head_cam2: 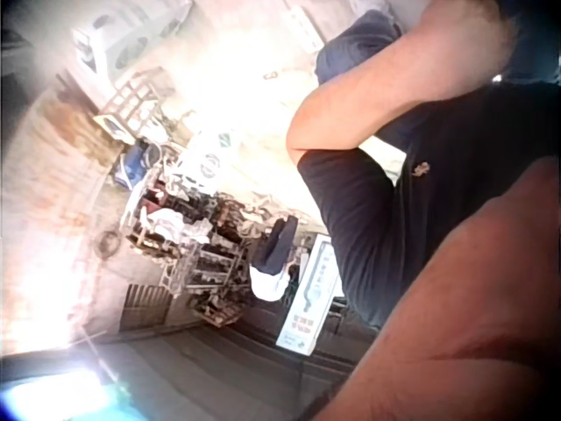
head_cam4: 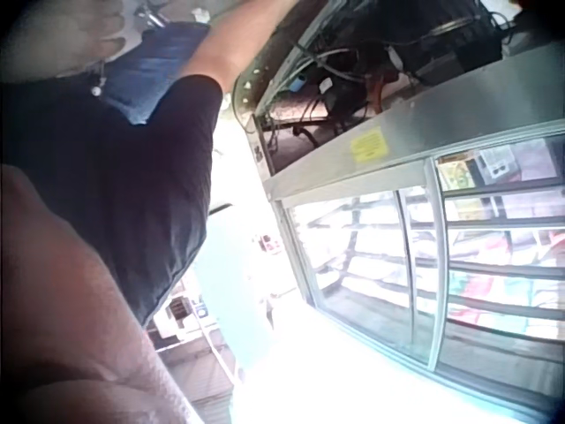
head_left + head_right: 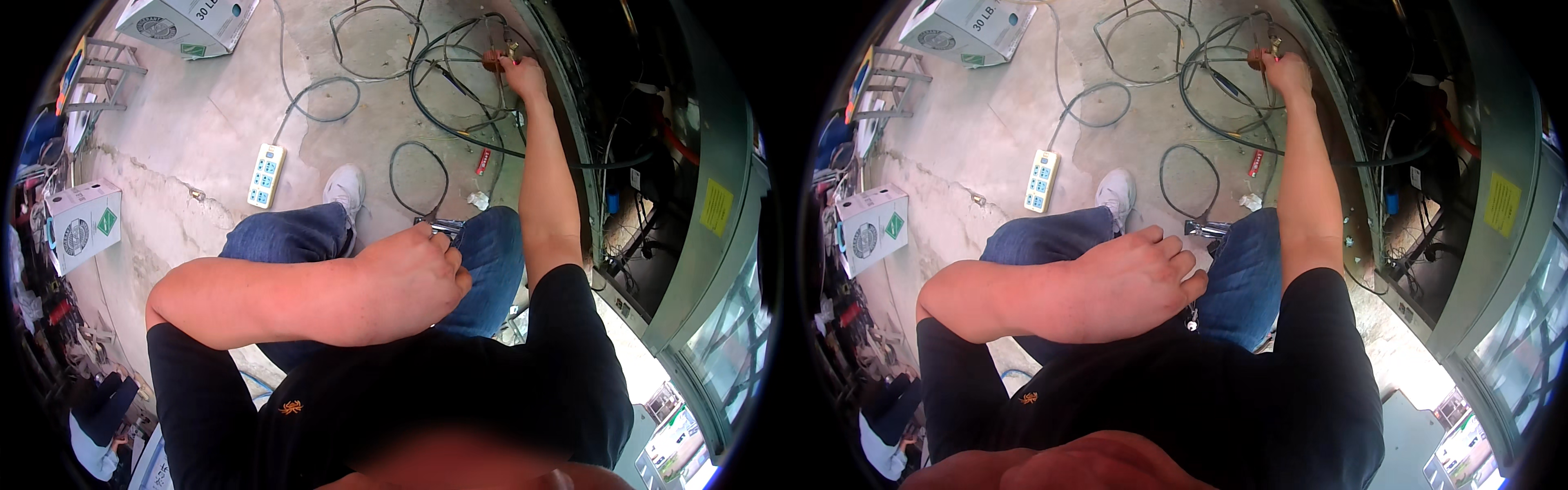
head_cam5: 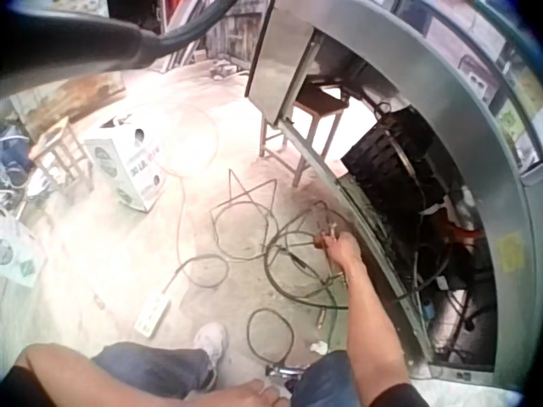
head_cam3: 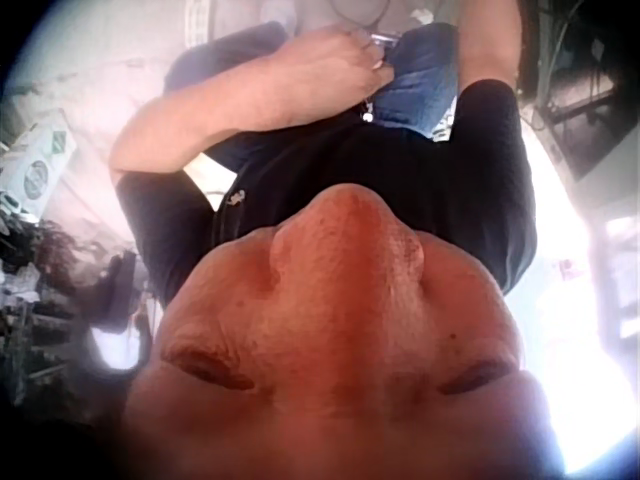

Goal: The person repairs the back of a commercial refrigerator or cooler, using a pressure gauge, a drill, and a cloth to manipulate wires and components.

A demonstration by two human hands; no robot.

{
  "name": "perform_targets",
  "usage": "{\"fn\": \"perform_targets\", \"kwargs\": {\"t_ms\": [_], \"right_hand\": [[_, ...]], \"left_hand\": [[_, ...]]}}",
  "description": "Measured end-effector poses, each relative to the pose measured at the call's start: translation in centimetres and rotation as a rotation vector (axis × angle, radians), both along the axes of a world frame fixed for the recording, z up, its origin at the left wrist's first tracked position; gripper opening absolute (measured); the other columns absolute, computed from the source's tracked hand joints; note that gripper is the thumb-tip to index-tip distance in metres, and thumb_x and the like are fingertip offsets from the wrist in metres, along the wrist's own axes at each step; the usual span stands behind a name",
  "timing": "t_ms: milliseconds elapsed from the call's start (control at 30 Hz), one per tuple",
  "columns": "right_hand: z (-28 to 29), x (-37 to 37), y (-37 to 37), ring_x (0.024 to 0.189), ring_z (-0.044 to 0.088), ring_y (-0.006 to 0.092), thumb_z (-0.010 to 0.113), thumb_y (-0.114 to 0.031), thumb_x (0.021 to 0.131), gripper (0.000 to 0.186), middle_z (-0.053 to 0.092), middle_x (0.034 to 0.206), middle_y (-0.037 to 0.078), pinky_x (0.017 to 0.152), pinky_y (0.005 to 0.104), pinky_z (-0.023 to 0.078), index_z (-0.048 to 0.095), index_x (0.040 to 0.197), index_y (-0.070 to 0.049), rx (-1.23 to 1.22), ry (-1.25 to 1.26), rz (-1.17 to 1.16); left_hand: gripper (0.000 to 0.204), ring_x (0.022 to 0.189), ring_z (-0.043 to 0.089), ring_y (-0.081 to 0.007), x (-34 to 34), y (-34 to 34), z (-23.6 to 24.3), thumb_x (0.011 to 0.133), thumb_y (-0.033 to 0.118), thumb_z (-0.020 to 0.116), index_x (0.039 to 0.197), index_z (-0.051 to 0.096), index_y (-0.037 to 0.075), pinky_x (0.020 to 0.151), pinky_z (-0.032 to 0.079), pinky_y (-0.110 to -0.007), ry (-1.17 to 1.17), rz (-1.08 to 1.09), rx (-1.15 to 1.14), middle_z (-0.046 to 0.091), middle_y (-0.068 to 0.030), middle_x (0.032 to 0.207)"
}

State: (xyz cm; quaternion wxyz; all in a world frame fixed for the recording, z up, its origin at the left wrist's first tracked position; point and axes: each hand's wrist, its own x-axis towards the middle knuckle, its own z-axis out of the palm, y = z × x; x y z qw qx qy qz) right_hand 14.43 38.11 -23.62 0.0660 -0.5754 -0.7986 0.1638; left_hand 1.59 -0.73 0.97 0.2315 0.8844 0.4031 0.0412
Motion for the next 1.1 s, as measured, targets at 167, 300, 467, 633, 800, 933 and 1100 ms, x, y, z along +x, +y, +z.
{"fn": "perform_targets", "kwargs": {"t_ms": [167, 300, 467, 633, 800, 933, 1100], "right_hand": [[0.3, -1.1, -4.6, 0.089, 0.073, 0.0356, 0.063, -0.042, 0.094, 0.047, 0.075, 0.091, 0.02, 0.081, 0.0441, 0.055, 0.075, 0.104, 0.002, -0.137, 0.431, 0.038], [-2.5, 0.2, -2.6, 0.067, 0.064, 0.0158, 0.068, -0.033, 0.097, 0.035, 0.069, 0.075, 0.006, 0.065, 0.0323, 0.049, 0.07, 0.093, 0.001, -0.154, 0.575, -0.016], [-4.2, 0.9, -0.8, 0.061, 0.057, 0.0092, 0.07, -0.032, 0.098, 0.035, 0.065, 0.073, 0.002, 0.058, 0.0284, 0.044, 0.067, 0.09, 0.002, -0.443, 0.934, -0.17], [-6.1, 1.4, 1.0, 0.078, 0.07, 0.0313, 0.069, -0.043, 0.094, 0.046, 0.073, 0.084, 0.017, 0.074, 0.0415, 0.053, 0.072, 0.096, 0.004, -0.057, 0.636, -0.132], [-4.2, -0.8, 0.6, 0.09, 0.071, 0.0416, 0.066, -0.047, 0.094, 0.051, 0.073, 0.091, 0.024, 0.082, 0.0481, 0.052, 0.073, 0.102, 0.003, 0.171, 0.42, -0.174], [-1.1, -1.3, -2.4, 0.094, 0.071, 0.0444, 0.067, -0.042, 0.095, 0.045, 0.073, 0.097, 0.026, 0.083, 0.05, 0.053, 0.072, 0.107, 0.001, 0.179, 0.541, -0.05], [-0.5, -1.4, -4.7, 0.09, 0.071, 0.0435, 0.068, -0.038, 0.096, 0.04, 0.073, 0.093, 0.025, 0.08, 0.0496, 0.053, 0.07, 0.108, 0.0, 0.127, 0.595, 0.059]], "left_hand": [[0.016, 0.092, 0.064, -0.0215, 0.0, 0.0, 0.2, 0.085, 0.014, 0.063, 0.098, 0.066, 0.005, 0.079, 0.049, -0.032, 0.017, 0.028, 0.013, 0.064, -0.0052, 0.089], [0.016, 0.092, 0.065, -0.0212, 0.5, 0.1, 0.2, 0.085, 0.014, 0.063, 0.098, 0.066, 0.006, 0.079, 0.049, -0.032, 0.011, -0.003, 0.017, 0.065, -0.0046, 0.089], [0.016, 0.089, 0.064, -0.0206, 0.5, 0.2, 0.2, 0.084, 0.015, 0.063, 0.098, 0.066, 0.006, 0.076, 0.048, -0.031, 0.03, -0.006, -0.005, 0.064, -0.0042, 0.087], [0.016, 0.084, 0.061, -0.0198, 0.4, 0.2, 0.3, 0.084, 0.015, 0.063, 0.097, 0.065, 0.005, 0.074, 0.046, -0.032, 0.039, -0.02, 0.002, 0.062, -0.004, 0.082], [0.016, 0.084, 0.062, -0.02, 0.4, -0.3, 0.1, 0.084, 0.015, 0.063, 0.095, 0.065, 0.005, 0.074, 0.046, -0.031, 0.029, 0.001, 0.006, 0.062, -0.004, 0.082], [0.015, 0.085, 0.062, -0.0201, 0.2, -0.8, -0.1, 0.083, 0.015, 0.063, 0.094, 0.065, 0.005, 0.075, 0.047, -0.031, -0.015, 0.015, 0.028, 0.062, -0.004, 0.083], [0.012, 0.083, 0.063, -0.0206, 0.2, -1.4, 0.1, 0.082, 0.015, 0.063, 0.09, 0.065, 0.006, 0.075, 0.047, -0.03, -0.023, 0.034, 0.031, 0.062, -0.0042, 0.082]]}}
